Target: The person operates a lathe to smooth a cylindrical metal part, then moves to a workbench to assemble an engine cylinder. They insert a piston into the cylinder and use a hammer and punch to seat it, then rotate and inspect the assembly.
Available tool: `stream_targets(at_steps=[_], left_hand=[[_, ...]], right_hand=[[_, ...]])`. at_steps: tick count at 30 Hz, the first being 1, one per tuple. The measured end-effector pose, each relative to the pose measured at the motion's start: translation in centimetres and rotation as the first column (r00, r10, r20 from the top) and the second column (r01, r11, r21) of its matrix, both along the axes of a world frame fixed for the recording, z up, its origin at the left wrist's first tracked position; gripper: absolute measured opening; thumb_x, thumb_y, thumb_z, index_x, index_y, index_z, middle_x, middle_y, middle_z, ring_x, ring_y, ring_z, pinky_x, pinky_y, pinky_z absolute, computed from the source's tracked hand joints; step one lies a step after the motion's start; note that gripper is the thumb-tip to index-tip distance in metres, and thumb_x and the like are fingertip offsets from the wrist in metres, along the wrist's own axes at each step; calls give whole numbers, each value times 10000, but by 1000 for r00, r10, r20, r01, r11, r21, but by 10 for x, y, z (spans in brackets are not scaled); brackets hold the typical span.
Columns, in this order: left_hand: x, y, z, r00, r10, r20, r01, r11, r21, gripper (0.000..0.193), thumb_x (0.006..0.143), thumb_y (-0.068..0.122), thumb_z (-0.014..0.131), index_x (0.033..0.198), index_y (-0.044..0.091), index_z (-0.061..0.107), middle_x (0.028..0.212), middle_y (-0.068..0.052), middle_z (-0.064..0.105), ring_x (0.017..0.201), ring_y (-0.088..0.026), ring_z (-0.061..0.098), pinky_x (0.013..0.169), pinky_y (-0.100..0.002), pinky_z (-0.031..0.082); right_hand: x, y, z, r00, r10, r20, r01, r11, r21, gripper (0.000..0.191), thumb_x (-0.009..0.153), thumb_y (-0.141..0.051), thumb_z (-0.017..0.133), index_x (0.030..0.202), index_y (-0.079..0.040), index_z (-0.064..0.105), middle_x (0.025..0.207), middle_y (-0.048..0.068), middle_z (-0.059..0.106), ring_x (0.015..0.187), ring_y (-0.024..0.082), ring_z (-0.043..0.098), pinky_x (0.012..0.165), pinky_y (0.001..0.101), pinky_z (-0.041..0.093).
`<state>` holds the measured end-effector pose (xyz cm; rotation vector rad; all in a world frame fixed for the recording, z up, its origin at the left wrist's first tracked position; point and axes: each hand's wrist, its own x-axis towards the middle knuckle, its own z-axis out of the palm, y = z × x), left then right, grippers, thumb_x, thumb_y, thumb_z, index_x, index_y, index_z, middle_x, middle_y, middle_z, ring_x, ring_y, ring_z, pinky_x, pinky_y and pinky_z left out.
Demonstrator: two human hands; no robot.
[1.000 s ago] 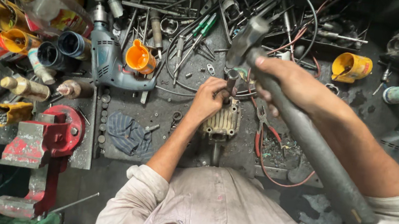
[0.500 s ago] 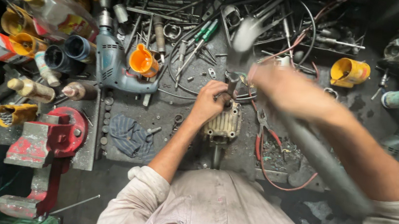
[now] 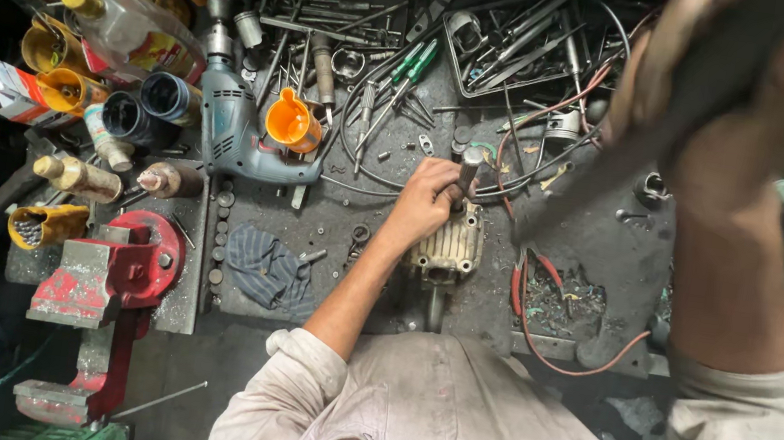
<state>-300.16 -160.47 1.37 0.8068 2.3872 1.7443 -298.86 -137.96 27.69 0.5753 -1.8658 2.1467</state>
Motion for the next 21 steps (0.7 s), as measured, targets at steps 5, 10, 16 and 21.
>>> stream_targets(at_steps=[5, 10, 16, 21], left_hand=[[0, -1, 3, 1000, -15, 8, 15, 1000, 14, 212, 872, 10, 632, 1032, 64, 759, 1134, -89, 724, 1171, -298, 597, 1053, -392, 467], [0, -1, 2, 1000, -4, -4, 5, 1000, 16, 251, 812, -14, 616, 1018, 48, 747, 1121, -95, 732, 1159, -306, 611, 1051, -391, 481], [-3, -2, 0, 996, 19, 89, -22, 999, 40, 217, 885, 33, 628, 1073, 34, 735, 1052, -115, 749, 1025, -266, 667, 929, -372, 526], [-4, -1, 4, 939, 90, 332, -207, 918, 337, 233, 1074, 224, 551, 1121, 26, 664, 985, -70, 739, 888, -126, 704, 803, -297, 579]], right_hand=[[-4, -7, -34, 778, -107, 619, -45, 973, 226, 257, 1041, -320, 470, 1026, -93, 590, 759, 51, 635, 619, 160, 639, 559, 292, 560], [25, -36, -61, 360, -99, 928, -251, 947, 198, 441, 1036, -479, 453, 888, -76, 557, 578, 12, 525, 420, 135, 496, 378, 286, 432], [46, -10, -91, 437, -36, 899, -95, 992, 87, 368, 1007, -485, 471, 951, -123, 510, 545, 12, 503, 385, 129, 498, 362, 270, 413], [99, 18, -153, 558, -372, 742, 69, 912, 405, 421, 967, -401, 647, 1169, -45, 549, 716, 28, 605, 510, 129, 554, 450, 298, 473]])
